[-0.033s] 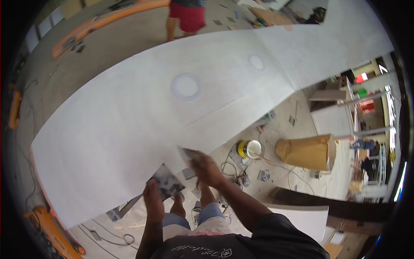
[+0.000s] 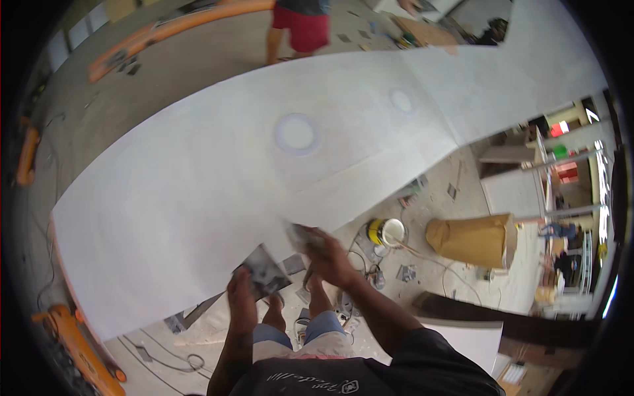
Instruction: The person applies and spreads putty onto the surface of a furniture panel using metal scrapers.
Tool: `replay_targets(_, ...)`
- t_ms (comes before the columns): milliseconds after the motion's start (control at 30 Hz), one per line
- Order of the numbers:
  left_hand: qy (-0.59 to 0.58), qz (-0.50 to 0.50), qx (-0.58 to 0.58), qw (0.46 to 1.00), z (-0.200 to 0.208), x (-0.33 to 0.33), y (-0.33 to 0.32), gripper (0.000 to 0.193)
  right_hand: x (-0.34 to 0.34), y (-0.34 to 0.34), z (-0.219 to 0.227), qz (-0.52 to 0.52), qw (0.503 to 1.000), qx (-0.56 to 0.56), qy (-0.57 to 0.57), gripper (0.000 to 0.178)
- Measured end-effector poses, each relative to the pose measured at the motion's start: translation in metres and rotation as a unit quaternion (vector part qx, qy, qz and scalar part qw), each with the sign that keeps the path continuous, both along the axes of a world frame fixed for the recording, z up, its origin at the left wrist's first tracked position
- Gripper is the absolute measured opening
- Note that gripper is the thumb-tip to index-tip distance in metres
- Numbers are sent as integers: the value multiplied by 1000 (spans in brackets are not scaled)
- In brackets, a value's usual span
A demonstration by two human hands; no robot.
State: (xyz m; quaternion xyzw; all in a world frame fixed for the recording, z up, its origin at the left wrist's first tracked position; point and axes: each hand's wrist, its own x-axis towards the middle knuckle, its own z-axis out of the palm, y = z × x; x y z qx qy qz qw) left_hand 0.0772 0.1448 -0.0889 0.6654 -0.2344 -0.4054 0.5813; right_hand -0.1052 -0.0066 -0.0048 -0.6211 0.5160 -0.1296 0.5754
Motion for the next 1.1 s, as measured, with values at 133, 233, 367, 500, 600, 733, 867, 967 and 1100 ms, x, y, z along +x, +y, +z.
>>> replay_targets(133, 419, 15, -34, 907, 56, -12, -67, 29, -10, 0, 86, 41, 972, -199, -114, 47)
replay_targets(233, 517, -47, -93, 850, 80, -23, -96, 33, -10, 6, 124, 135, 910, -379, -97, 54)
replay_targets(367, 545, -82, -120, 826, 115, -36, -112, 34, -28, 0, 130, 237, 843, -478, -65, 61)
replay_targets(500, 545, -121, -142, 817, 115, -61, -127, 36, -60, -6, 114, 240, 815, -525, -42, 58)
replay_targets(600, 532, -137, -143, 823, 108, -79, -137, 38, -88, -17, 90, 234, 819, -523, -22, 58)
replay_targets(733, 498, -113, -104, 854, 108, -118, -164, 39, -138, -47, 42, 184, 851, -492, -12, 62)
replay_targets(867, 495, -133, -99, 853, 93, -158, -192, 39, -215, -100, 21, 145, 906, -383, 106, 59)
replay_targets(967, 481, -126, -78, 864, 92, -187, -222, 41, -329, -173, -43, -25, 903, -381, 198, 48)
replay_targets(1100, 493, -92, -16, 865, 66, -196, -240, 45, -443, -309, -58, -116, 866, -300, 384, 39)
